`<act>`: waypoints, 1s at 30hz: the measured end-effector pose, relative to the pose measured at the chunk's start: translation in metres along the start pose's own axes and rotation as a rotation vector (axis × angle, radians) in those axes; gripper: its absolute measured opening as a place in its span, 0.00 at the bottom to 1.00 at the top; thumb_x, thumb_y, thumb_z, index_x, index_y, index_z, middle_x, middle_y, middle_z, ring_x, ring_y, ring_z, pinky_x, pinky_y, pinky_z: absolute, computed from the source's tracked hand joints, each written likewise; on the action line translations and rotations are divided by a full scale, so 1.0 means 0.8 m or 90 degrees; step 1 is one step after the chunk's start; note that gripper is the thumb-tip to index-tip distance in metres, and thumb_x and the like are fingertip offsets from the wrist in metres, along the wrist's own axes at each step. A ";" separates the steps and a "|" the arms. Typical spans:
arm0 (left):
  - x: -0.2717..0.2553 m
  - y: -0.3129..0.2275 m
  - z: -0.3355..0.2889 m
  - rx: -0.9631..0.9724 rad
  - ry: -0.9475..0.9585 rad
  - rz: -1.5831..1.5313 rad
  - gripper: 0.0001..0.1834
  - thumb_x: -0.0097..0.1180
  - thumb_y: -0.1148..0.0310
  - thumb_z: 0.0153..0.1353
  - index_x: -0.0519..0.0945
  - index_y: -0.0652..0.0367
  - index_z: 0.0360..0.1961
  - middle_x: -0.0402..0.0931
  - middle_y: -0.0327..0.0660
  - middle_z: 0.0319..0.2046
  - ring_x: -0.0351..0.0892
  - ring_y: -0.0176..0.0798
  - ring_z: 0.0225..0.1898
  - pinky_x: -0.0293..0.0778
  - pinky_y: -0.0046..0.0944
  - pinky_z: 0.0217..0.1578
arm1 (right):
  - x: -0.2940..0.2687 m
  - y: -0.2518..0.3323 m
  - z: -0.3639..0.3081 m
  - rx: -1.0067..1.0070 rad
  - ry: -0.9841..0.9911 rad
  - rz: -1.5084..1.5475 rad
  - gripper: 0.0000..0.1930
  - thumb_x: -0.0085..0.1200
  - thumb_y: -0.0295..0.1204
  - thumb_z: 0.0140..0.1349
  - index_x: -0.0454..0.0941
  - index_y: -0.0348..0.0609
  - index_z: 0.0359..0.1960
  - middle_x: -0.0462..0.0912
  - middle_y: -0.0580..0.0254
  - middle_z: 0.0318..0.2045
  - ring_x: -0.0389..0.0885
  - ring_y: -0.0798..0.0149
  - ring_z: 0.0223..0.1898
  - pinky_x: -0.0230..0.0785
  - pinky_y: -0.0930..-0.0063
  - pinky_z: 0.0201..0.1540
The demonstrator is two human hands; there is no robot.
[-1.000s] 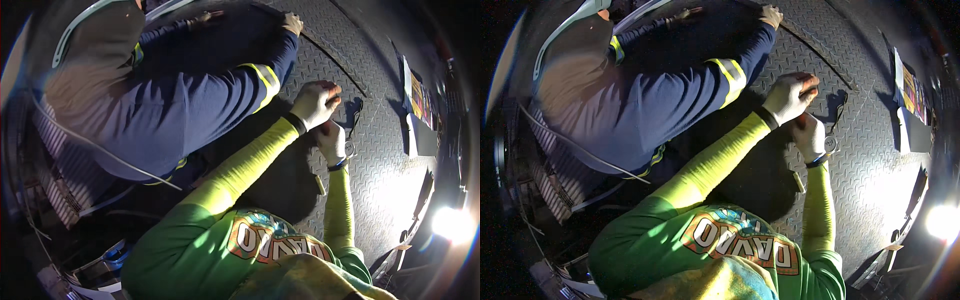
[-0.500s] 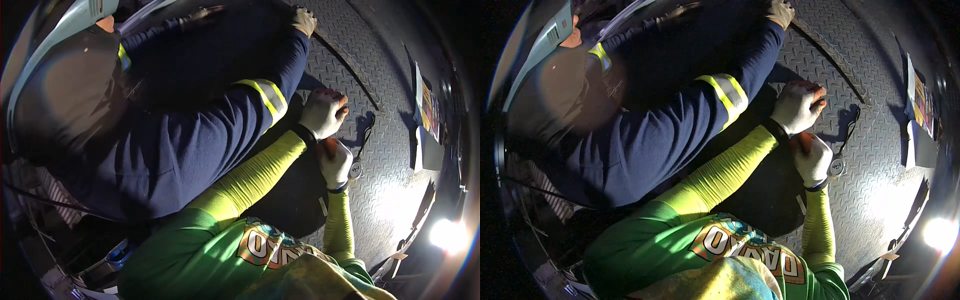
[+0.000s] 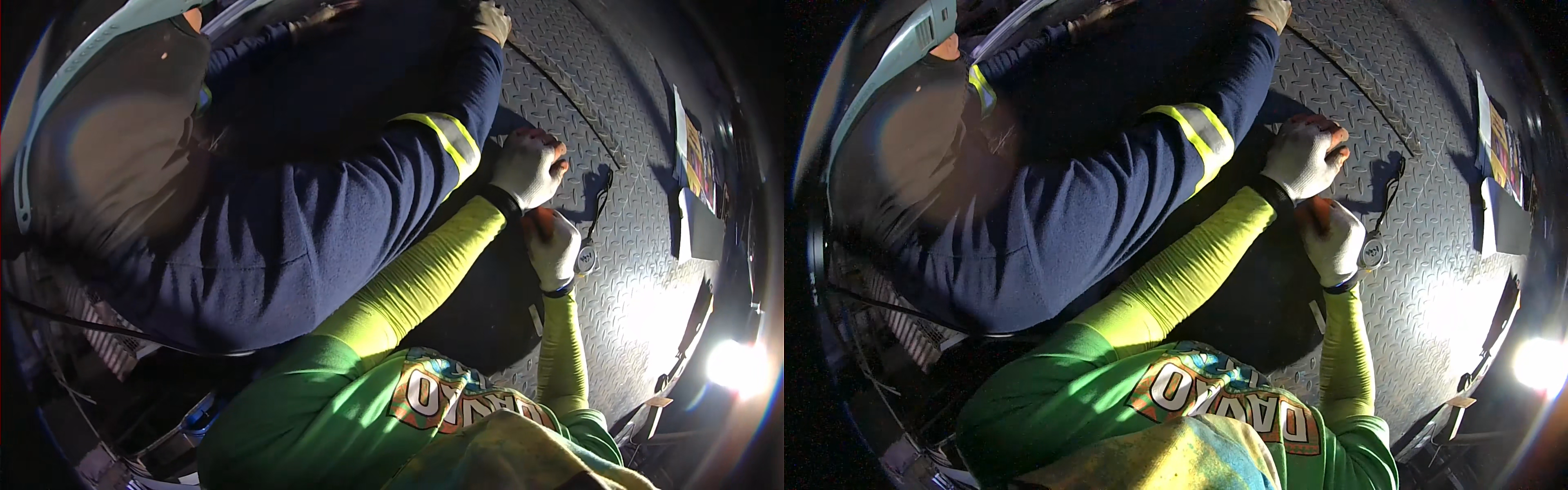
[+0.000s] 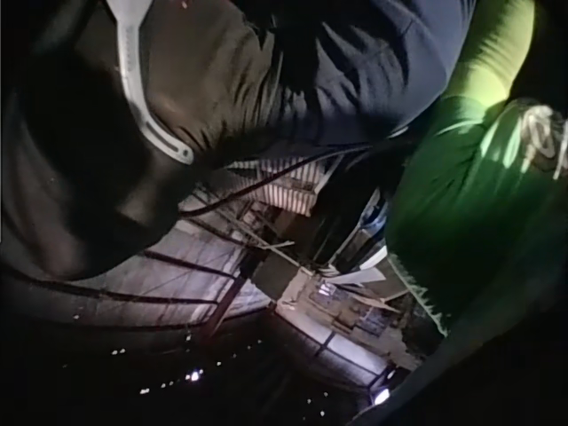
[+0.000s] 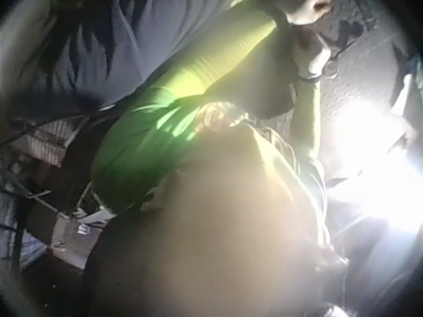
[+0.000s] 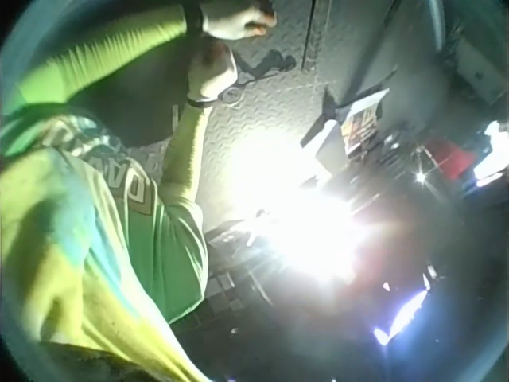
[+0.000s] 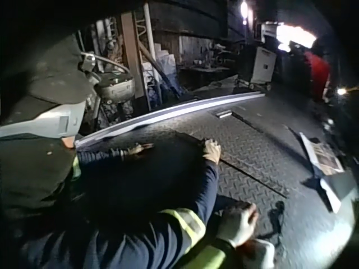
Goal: Measuring and marking a metal plate using a tape measure and a marker.
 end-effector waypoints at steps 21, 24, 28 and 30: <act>0.008 -0.002 0.001 0.008 0.031 0.007 0.10 0.64 0.62 0.58 0.82 0.54 0.37 0.86 0.39 0.36 0.84 0.49 0.41 0.74 0.48 0.51 | 0.004 -0.009 -0.001 0.026 0.026 -0.004 0.10 0.67 0.26 0.52 0.86 0.38 0.37 0.83 0.59 0.26 0.74 0.57 0.22 0.68 0.67 0.30; 0.011 0.000 0.000 0.001 0.037 0.013 0.09 0.64 0.62 0.58 0.82 0.54 0.38 0.86 0.39 0.37 0.84 0.49 0.42 0.74 0.48 0.52 | 0.004 -0.009 -0.001 0.026 0.030 0.002 0.10 0.67 0.26 0.52 0.86 0.38 0.36 0.83 0.59 0.26 0.74 0.57 0.22 0.69 0.67 0.30; 0.008 0.001 0.000 0.002 0.015 0.010 0.09 0.63 0.63 0.59 0.83 0.54 0.38 0.87 0.39 0.37 0.84 0.49 0.42 0.74 0.48 0.52 | 0.006 -0.012 -0.001 0.043 0.037 -0.002 0.10 0.67 0.26 0.52 0.86 0.38 0.36 0.83 0.59 0.26 0.73 0.57 0.22 0.68 0.67 0.30; 0.008 0.001 0.000 0.003 0.012 0.009 0.09 0.63 0.62 0.59 0.83 0.54 0.38 0.87 0.39 0.37 0.84 0.49 0.42 0.74 0.49 0.52 | 0.005 -0.007 0.000 0.022 0.030 0.007 0.10 0.68 0.26 0.52 0.86 0.38 0.36 0.83 0.59 0.26 0.73 0.57 0.22 0.68 0.67 0.29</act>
Point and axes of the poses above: each hand's wrist, its own z-axis towards the middle knuckle, its own x-axis out of the palm, y = z × x, the point moved 10 cm from there along z, towards the middle knuckle
